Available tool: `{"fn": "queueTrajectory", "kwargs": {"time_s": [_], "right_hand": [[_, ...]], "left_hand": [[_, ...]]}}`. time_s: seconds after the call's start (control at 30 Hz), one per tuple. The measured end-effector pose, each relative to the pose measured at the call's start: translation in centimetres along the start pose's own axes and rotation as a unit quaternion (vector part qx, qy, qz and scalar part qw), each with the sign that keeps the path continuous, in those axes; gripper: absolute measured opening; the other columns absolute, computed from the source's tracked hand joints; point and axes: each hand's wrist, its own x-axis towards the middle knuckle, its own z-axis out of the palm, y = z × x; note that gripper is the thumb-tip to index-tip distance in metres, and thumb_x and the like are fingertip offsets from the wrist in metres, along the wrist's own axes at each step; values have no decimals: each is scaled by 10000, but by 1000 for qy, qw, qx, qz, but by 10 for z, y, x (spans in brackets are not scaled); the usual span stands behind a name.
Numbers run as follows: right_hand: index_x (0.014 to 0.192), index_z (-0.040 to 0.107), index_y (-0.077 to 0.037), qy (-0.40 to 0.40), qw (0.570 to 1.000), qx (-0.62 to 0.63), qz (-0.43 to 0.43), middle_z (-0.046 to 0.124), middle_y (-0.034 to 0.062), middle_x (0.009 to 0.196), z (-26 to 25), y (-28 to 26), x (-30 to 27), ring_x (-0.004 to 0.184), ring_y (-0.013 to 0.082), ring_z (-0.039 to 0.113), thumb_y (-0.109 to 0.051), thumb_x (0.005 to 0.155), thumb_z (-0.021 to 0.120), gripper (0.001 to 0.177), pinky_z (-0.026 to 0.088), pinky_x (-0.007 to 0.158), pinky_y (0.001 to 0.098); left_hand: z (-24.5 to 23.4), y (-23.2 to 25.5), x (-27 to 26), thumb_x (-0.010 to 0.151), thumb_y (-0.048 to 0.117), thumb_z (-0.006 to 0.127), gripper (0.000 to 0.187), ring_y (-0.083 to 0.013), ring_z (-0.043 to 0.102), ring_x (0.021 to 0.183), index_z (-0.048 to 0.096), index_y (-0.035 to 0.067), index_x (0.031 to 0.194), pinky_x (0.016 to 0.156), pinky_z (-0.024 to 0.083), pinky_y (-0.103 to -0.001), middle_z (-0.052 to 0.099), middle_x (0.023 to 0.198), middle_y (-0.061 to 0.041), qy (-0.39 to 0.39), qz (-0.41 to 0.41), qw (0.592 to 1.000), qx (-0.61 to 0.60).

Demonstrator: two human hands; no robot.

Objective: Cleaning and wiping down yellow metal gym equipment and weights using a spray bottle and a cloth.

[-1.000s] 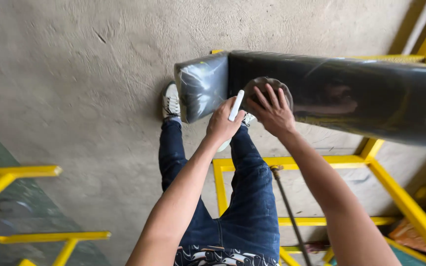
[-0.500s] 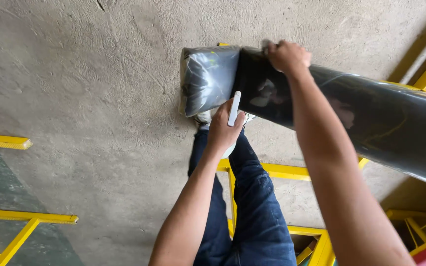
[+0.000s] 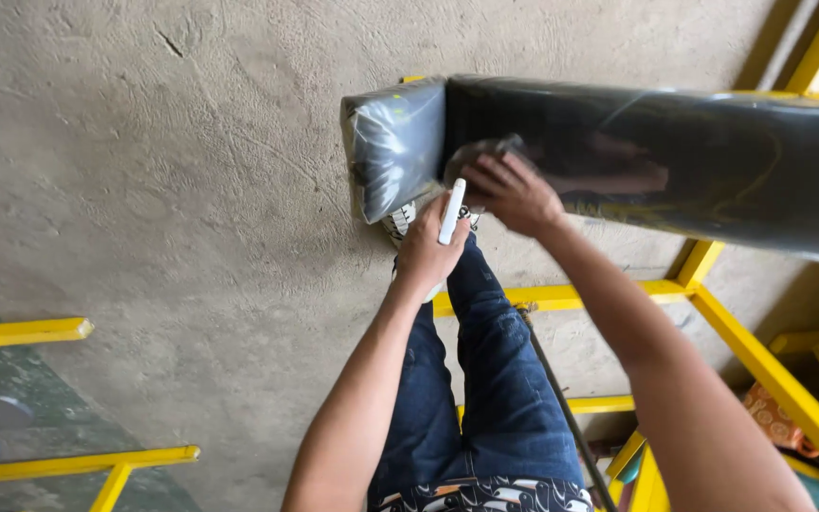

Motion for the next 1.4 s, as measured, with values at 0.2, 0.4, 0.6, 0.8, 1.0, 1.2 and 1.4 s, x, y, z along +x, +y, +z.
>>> {"fn": "queueTrajectory", "kwargs": {"time_s": [0.2, 0.4, 0.6, 0.8, 1.0, 1.2, 1.4], "right_hand": [[1451, 619, -178, 13, 938, 59, 342, 488, 221, 1520, -59, 112, -7, 1446, 450, 386, -367, 1154, 521, 365, 219, 1205, 670], [1533, 521, -98, 33, 932, -19, 360, 345, 343, 1605, -46, 76, -23, 1474, 600, 238, -325, 1106, 573, 486, 132, 1155, 766], [1450, 624, -350, 11, 987, -36, 155, 354, 141, 1662, -46, 16, -70, 1538, 432, 296, -324, 929, 673, 524, 269, 1224, 661], [1276, 670, -175, 30, 981, -90, 170, 523, 186, 1447, -97, 113, -110, 1411, 413, 452, -405, 1053, 627, 323, 321, 1208, 637], [1258, 678, -23, -25, 885, -81, 458, 612, 338, 1136, -79, 216, -132, 1134, 543, 520, -521, 1175, 495, 537, 173, 1067, 777], [1334, 684, -182, 94, 965, 11, 246, 524, 200, 1505, -117, 110, -128, 1445, 429, 405, -252, 977, 645, 366, 250, 1183, 674], [1395, 684, -342, 45, 978, -41, 201, 481, 33, 1609, -119, 89, -228, 1518, 311, 367, -242, 912, 725, 495, 305, 1233, 583]], "left_hand": [[-27, 9, -10, 961, 290, 620, 480, -325, 704, 1113, 563, 70, 1385, 954, 558, -440, 695, 1247, -153, -32, 30, 997, 63], [-8, 2, -4, 953, 327, 646, 559, -362, 658, 1186, 531, 52, 1426, 994, 517, -456, 653, 1328, -184, -7, 64, 996, 69], [23, 33, -3, 956, 313, 615, 534, -350, 665, 1189, 537, 80, 1431, 988, 536, -450, 643, 1346, -164, -66, 67, 993, 74], [52, 55, -12, 952, 295, 619, 516, -342, 675, 1168, 539, 71, 1410, 963, 546, -445, 642, 1352, -151, -62, 83, 989, 103], [100, 56, -19, 956, 276, 660, 511, -353, 677, 1163, 566, 41, 1400, 981, 549, -444, 660, 1316, -181, 10, 102, 994, 42], [150, 100, -22, 943, 271, 665, 492, -356, 698, 1134, 583, 50, 1375, 979, 555, -434, 682, 1272, -177, 14, 84, 996, -16], [164, 134, -14, 952, 265, 661, 477, -357, 693, 1138, 579, 68, 1379, 981, 546, -433, 681, 1283, -161, -45, 126, 991, 25]]}}
